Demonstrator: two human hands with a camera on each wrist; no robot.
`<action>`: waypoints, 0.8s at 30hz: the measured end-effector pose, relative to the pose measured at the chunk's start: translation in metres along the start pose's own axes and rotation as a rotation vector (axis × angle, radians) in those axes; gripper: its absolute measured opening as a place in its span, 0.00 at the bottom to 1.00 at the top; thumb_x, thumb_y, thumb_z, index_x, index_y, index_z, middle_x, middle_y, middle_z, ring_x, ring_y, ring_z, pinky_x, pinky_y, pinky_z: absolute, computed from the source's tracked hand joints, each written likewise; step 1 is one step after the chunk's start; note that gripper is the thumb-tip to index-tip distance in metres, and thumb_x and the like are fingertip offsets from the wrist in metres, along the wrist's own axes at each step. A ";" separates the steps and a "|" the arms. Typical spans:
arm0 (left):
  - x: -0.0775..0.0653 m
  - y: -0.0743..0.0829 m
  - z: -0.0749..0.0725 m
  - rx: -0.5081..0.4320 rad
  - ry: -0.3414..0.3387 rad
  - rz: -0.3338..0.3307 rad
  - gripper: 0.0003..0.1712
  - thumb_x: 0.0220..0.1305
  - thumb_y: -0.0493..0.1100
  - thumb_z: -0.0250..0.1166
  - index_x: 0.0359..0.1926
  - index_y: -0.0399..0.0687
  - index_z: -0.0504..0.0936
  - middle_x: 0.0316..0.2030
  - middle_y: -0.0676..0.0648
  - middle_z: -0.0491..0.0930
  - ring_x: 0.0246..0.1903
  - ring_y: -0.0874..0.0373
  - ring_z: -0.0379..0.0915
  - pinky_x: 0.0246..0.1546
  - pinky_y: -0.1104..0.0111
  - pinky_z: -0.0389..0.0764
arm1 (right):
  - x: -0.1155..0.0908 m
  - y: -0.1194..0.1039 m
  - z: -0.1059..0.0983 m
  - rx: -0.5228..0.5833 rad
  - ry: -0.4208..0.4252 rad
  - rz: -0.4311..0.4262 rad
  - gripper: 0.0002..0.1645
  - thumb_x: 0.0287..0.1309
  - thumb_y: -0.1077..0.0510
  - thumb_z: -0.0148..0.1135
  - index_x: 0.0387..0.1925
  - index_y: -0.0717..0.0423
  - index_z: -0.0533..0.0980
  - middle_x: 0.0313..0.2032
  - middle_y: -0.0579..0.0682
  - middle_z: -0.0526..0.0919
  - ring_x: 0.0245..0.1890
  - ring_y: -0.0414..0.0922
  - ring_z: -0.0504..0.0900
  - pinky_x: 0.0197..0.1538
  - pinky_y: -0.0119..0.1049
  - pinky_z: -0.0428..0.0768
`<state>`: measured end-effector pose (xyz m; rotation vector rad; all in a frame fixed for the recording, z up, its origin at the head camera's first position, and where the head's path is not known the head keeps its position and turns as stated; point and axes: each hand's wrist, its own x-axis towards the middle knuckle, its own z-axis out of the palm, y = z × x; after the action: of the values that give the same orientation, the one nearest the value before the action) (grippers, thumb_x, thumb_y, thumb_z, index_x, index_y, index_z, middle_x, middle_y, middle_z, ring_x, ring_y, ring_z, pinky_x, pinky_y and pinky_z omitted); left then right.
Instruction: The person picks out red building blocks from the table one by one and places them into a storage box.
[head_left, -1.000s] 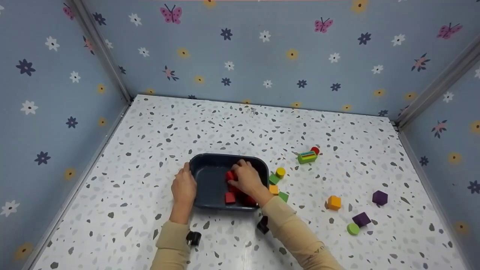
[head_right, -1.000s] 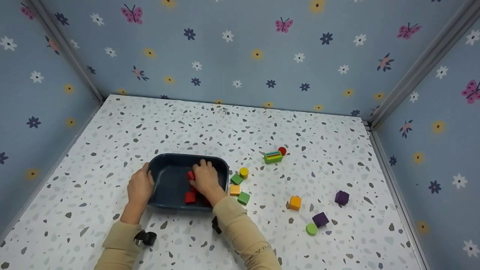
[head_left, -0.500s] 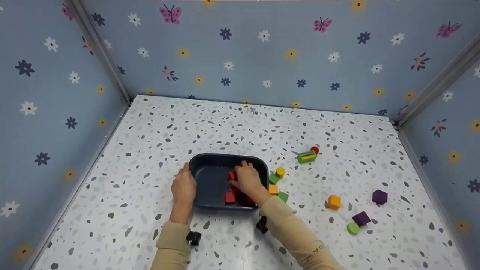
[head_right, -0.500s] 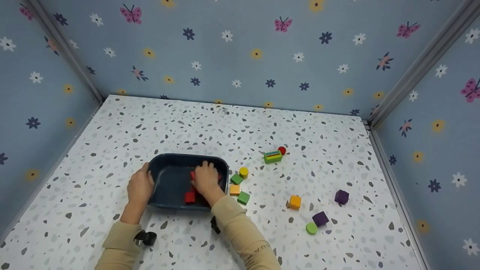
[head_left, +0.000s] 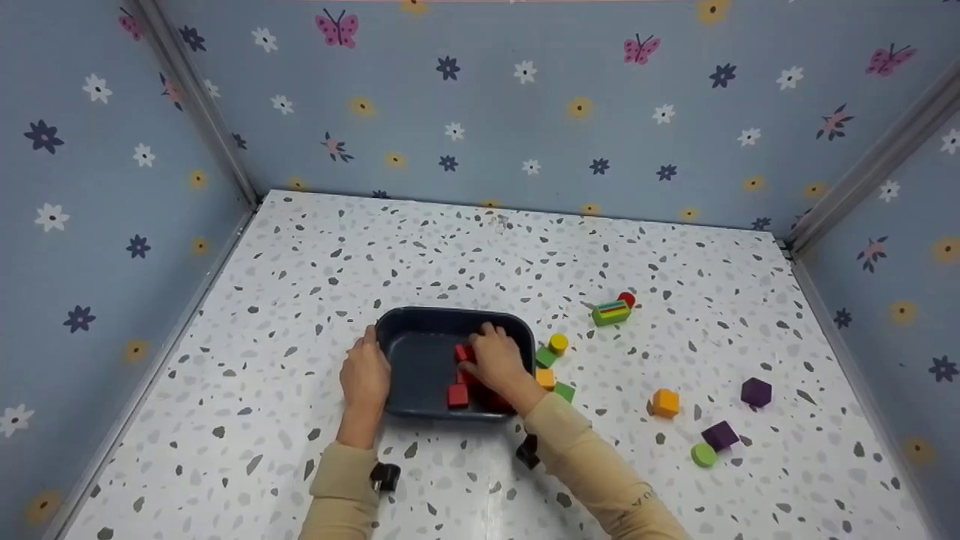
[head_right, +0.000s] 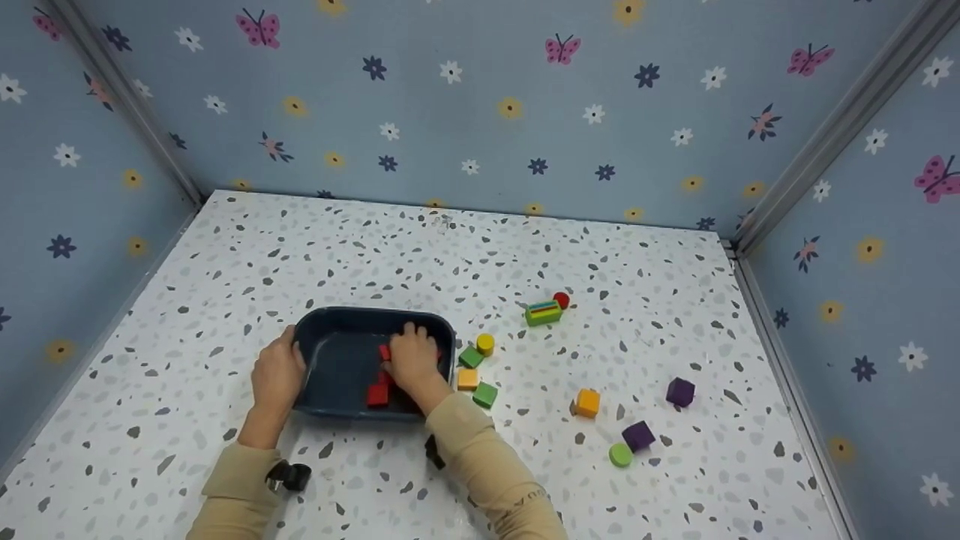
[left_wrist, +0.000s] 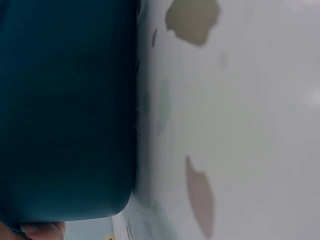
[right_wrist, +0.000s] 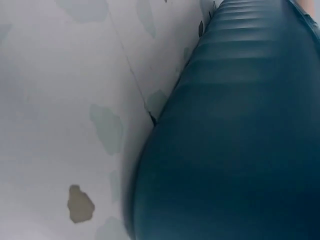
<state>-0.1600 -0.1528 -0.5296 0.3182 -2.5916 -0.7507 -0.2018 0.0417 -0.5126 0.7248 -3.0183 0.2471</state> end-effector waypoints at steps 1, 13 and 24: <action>0.000 0.000 0.000 -0.001 0.002 0.002 0.16 0.60 0.31 0.51 0.49 0.30 0.72 0.30 0.32 0.75 0.26 0.34 0.73 0.23 0.48 0.72 | 0.000 0.001 -0.001 -0.003 0.010 -0.007 0.23 0.46 0.43 0.64 0.35 0.57 0.78 0.35 0.53 0.73 0.34 0.50 0.72 0.35 0.42 0.75; 0.001 0.001 -0.001 0.018 0.007 -0.001 0.16 0.59 0.30 0.52 0.49 0.30 0.72 0.30 0.32 0.76 0.24 0.35 0.74 0.22 0.49 0.72 | -0.006 0.017 -0.016 0.028 0.125 -0.102 0.13 0.47 0.54 0.64 0.33 0.57 0.77 0.30 0.51 0.74 0.31 0.47 0.73 0.35 0.41 0.73; 0.002 0.000 -0.002 0.017 -0.042 -0.022 0.17 0.60 0.31 0.50 0.51 0.29 0.70 0.31 0.32 0.76 0.25 0.36 0.74 0.22 0.50 0.73 | -0.019 0.034 -0.032 0.104 0.215 -0.194 0.11 0.45 0.60 0.65 0.34 0.57 0.77 0.28 0.50 0.74 0.29 0.46 0.75 0.35 0.40 0.73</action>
<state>-0.1610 -0.1538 -0.5275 0.3408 -2.6387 -0.7510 -0.2005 0.0852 -0.4870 0.9261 -2.7273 0.4465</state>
